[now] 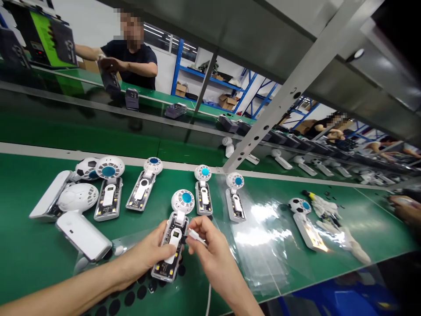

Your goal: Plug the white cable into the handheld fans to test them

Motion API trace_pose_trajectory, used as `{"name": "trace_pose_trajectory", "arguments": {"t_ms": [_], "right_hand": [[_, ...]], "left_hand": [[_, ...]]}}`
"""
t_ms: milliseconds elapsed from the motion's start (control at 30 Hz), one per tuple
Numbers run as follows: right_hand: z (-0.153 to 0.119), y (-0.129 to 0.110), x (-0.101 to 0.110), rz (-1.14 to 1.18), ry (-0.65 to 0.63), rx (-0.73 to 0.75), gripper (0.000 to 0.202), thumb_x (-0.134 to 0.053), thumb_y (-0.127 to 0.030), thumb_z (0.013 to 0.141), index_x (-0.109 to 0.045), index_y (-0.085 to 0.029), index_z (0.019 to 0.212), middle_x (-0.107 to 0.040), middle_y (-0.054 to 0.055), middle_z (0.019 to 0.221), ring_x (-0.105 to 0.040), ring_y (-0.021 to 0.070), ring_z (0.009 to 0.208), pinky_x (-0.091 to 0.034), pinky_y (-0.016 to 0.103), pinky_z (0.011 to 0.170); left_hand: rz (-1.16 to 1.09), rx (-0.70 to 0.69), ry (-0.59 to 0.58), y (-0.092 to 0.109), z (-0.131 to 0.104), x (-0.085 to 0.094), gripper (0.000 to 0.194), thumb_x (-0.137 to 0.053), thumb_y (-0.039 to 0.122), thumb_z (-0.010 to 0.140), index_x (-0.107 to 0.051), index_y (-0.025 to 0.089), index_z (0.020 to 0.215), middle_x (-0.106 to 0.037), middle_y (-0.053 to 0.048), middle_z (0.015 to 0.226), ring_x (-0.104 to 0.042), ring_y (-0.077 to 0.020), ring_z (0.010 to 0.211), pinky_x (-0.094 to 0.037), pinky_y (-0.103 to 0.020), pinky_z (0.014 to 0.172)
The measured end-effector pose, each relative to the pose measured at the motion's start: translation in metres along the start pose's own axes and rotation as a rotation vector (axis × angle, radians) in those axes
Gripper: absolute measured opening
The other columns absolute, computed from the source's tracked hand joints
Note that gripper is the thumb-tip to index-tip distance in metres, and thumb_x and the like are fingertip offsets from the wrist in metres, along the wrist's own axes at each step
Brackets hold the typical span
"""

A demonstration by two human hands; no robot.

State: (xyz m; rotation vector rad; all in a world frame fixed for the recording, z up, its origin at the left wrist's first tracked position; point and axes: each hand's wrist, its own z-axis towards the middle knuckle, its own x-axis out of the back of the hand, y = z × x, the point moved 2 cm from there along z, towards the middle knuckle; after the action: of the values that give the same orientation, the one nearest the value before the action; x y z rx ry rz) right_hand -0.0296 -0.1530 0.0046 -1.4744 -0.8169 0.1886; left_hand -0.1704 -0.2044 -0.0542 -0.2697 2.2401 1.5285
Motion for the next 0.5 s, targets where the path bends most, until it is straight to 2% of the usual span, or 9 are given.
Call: {"name": "trace_pose_trajectory", "arguments": {"t_ms": [233, 500], "right_hand": [[0.010, -0.008, -0.014, -0.349, 0.024, 0.212, 0.020, -0.043, -0.006, 0.083, -0.045, -0.020, 0.069, -0.051, -0.002, 0.071, -0.047, 0.0138, 0.066, -0.032, 0.024, 0.060], [0.011, -0.012, -0.014, -0.499, 0.010, 0.217, 0.021, -0.046, -0.002, 0.081, -0.046, -0.019, 0.069, -0.053, -0.001, 0.071, -0.049, 0.0145, 0.065, -0.033, 0.024, 0.056]], "left_hand": [[0.100, -0.001, -0.006, 0.001, 0.001, 0.000, 0.043, -0.053, 0.018, 0.068, -0.039, 0.020, 0.109, -0.053, 0.002, 0.085, -0.053, -0.0163, 0.075, -0.043, -0.031, 0.071], [0.103, -0.004, -0.023, 0.005, -0.002, -0.001, 0.039, -0.052, 0.017, 0.071, -0.043, 0.020, 0.109, -0.052, 0.001, 0.091, -0.052, -0.0167, 0.081, -0.040, -0.030, 0.075]]}}
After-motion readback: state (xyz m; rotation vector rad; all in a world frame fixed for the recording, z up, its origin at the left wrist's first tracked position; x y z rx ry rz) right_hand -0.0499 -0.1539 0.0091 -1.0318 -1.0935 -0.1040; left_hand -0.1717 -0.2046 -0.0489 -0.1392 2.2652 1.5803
